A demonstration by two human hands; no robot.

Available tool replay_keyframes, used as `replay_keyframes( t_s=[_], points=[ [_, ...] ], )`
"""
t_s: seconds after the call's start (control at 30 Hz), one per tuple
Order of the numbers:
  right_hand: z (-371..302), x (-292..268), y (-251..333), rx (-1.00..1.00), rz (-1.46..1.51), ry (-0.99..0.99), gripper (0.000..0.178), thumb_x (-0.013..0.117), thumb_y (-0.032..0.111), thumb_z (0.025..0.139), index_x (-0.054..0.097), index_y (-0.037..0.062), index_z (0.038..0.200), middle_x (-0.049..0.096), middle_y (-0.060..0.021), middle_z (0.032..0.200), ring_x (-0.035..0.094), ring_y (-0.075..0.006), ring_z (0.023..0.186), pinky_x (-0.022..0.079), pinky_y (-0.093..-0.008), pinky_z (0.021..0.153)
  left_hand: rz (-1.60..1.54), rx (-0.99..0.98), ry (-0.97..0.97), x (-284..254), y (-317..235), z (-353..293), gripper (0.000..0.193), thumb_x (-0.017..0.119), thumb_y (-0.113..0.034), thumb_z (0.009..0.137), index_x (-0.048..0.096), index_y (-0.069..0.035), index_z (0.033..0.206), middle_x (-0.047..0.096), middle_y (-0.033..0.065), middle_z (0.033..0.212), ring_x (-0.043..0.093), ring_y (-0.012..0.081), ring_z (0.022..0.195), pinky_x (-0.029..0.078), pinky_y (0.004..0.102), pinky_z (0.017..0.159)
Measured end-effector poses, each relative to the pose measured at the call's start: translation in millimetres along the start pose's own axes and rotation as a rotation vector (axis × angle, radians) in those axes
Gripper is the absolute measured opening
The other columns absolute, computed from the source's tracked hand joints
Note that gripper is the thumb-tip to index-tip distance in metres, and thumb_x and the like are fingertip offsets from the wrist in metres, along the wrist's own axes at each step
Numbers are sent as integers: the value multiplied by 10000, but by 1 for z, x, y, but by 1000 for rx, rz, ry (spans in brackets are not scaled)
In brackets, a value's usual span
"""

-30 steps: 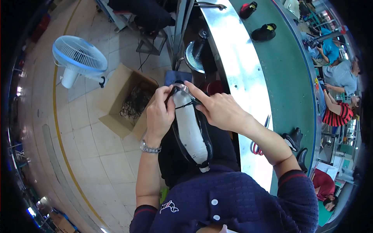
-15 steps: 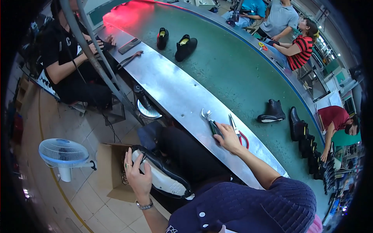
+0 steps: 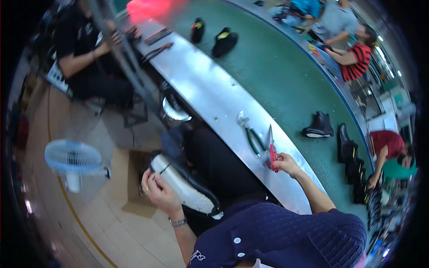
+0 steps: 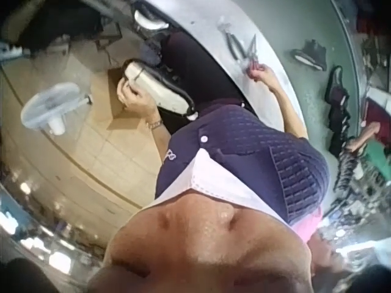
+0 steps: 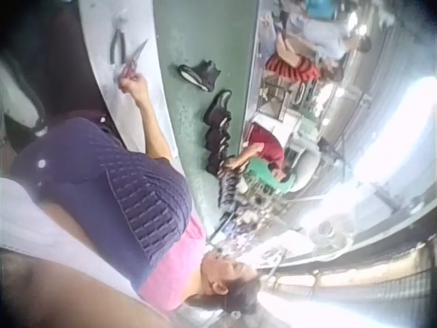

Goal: Manufacturing shoes by trimming excess material and assembling components.

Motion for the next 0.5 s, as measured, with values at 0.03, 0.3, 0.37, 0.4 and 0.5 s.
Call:
replay_keyframes(
  t_s=[0.03,0.3,0.37,0.4,0.5],
  points=[
    [-7,-1,24,-9,359,176,358,722,117,710,582,26,1027,637,-98,885,634,-201,772,496,-333,709,-13,-9,-15,2,2,-1,181,534,-105,966,632,47,968,608,167,1151,599,313,980,502,382,802],
    [-99,42,183,-201,745,1107,742,830,504,692,508,36,1170,469,26,756,457,-81,634,367,-214,556,-156,-11,-111,6,4,2,114,563,-103,944,614,-2,933,599,135,1035,608,307,913,506,362,729],
    [-111,56,197,-144,680,1236,745,764,575,741,498,63,1213,447,53,761,429,-46,644,345,-187,555,-151,20,-146,7,9,0,116,567,-104,943,612,2,927,596,139,1012,608,305,880,506,356,690],
    [-115,60,200,-90,677,1278,729,731,590,771,498,69,1226,445,59,764,426,-38,650,338,-180,556,-163,25,-144,6,9,1,116,567,-104,943,612,2,927,596,139,1012,608,305,880,506,356,690],
    [-115,69,203,7,719,1217,581,551,613,894,530,85,1134,430,74,734,407,-29,604,329,-175,523,-126,19,-94,10,3,-2,107,566,-86,938,620,4,911,598,147,1002,587,321,915,486,387,765]
  ],
)
Point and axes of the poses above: each hand's wrist, its own z-axis towards the middle knuckle, its own x-axis out of the palm, y = z × x, the point moved 1 cm from there along z, towards the middle knuckle
